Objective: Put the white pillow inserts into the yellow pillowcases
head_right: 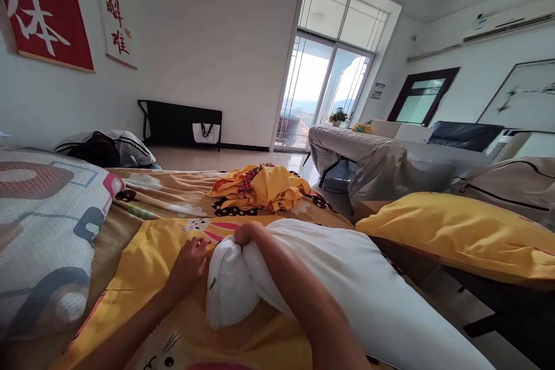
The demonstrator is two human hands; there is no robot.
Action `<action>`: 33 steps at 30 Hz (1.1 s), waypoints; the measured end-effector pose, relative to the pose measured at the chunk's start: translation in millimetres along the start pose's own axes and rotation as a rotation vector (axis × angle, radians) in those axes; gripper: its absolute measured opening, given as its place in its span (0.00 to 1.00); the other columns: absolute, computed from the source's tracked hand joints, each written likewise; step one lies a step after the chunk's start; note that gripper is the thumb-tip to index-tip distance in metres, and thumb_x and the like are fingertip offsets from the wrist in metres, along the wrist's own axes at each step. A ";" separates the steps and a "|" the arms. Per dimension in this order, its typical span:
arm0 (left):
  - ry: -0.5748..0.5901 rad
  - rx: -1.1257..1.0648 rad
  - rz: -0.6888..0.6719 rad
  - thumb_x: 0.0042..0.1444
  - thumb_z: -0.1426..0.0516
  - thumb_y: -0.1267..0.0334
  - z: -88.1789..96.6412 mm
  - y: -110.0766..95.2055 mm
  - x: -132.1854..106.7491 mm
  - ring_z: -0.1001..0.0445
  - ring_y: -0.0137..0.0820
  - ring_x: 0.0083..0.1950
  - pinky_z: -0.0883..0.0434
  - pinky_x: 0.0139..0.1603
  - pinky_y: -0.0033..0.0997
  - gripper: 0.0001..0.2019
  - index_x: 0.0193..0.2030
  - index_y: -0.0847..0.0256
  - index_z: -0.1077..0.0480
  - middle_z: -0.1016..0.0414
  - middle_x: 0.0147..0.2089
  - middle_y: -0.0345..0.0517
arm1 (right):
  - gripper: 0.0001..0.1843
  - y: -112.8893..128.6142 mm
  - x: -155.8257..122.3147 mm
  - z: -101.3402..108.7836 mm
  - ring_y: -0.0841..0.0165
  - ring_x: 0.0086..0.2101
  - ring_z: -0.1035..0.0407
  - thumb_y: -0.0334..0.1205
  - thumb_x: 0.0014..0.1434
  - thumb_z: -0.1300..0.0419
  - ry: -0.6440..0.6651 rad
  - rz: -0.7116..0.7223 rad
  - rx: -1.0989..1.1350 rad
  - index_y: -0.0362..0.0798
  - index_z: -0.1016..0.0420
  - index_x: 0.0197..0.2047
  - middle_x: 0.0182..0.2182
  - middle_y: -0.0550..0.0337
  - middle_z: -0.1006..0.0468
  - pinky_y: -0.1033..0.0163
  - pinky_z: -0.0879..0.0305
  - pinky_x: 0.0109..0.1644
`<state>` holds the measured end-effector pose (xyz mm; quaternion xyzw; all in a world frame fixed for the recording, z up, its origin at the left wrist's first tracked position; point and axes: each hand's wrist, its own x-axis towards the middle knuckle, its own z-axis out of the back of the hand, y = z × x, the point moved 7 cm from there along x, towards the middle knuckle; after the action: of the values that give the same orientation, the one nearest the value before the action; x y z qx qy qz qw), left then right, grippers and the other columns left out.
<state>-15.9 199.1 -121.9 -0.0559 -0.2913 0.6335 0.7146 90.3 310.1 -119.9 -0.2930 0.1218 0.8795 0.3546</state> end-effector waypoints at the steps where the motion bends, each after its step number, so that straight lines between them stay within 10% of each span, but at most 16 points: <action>1: 0.014 0.039 -0.041 0.59 0.56 0.72 -0.9 -4.4 -12.7 0.33 0.43 0.55 0.39 0.56 0.45 0.17 0.48 0.62 0.31 0.30 0.53 0.56 | 0.15 -5.9 -2.6 0.0 0.65 0.43 0.30 0.43 0.63 0.42 0.008 -0.014 -0.009 0.43 0.30 0.50 0.46 0.54 0.27 0.54 0.30 0.47; 7: 0.343 0.227 -0.311 0.58 0.53 0.67 -19.0 -20.3 -72.7 0.29 0.44 0.43 0.36 0.47 0.46 0.12 0.39 0.62 0.28 0.26 0.42 0.54 | 0.15 -9.8 -16.0 7.1 0.64 0.46 0.31 0.44 0.63 0.42 -0.002 -0.045 -0.041 0.43 0.30 0.49 0.48 0.54 0.28 0.52 0.31 0.49; 12: 0.513 0.196 -0.463 0.61 0.52 0.61 3.0 -38.1 -91.2 0.28 0.36 0.35 0.39 0.49 0.42 0.13 0.27 0.60 0.33 0.25 0.31 0.45 | 0.14 -2.7 -36.3 22.3 0.66 0.43 0.29 0.43 0.63 0.42 -0.136 -0.126 -0.022 0.43 0.29 0.47 0.45 0.55 0.26 0.54 0.31 0.48; 19: 0.372 0.003 -0.460 0.57 0.47 0.59 55.2 -62.6 -89.3 0.33 0.30 0.35 0.47 0.57 0.40 0.15 0.22 0.61 0.40 0.33 0.26 0.38 | 0.20 28.8 -87.0 3.1 0.56 0.50 0.33 0.37 0.63 0.50 -0.531 -0.269 -0.001 0.42 0.34 0.57 0.50 0.43 0.28 0.53 0.37 0.51; 23: 0.389 -0.057 -0.395 0.57 0.48 0.62 56.8 -56.1 -84.2 0.34 0.29 0.34 0.47 0.55 0.39 0.13 0.22 0.61 0.38 0.34 0.26 0.37 | 0.31 65.5 -133.0 -9.7 0.54 0.61 0.48 0.33 0.60 0.49 -0.776 -0.072 -0.113 0.44 0.47 0.66 0.63 0.42 0.42 0.48 0.54 0.62; 28: 0.434 -0.023 -0.381 0.54 0.47 0.65 45.6 -48.4 -86.9 0.34 0.29 0.37 0.47 0.55 0.40 0.10 0.22 0.61 0.38 0.33 0.27 0.38 | 0.35 97.7 -179.0 -50.0 0.56 0.57 0.45 0.46 0.56 0.42 -0.693 0.365 -0.192 0.51 0.45 0.65 0.58 0.48 0.36 0.50 0.52 0.60; 33: 0.481 0.156 -0.448 0.51 0.46 0.64 34.5 -56.8 -97.5 0.33 0.38 0.44 0.50 0.59 0.50 0.06 0.25 0.60 0.35 0.28 0.31 0.44 | 0.13 86.0 -159.8 -65.7 0.58 0.44 0.35 0.39 0.63 0.50 -0.670 0.172 -0.300 0.47 0.31 0.49 0.41 0.48 0.27 0.52 0.45 0.49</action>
<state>14.1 86.8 -101.6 -0.0838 -0.0700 0.4498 0.8864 150.9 132.3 -75.6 -0.0262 -0.1069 0.9612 0.2528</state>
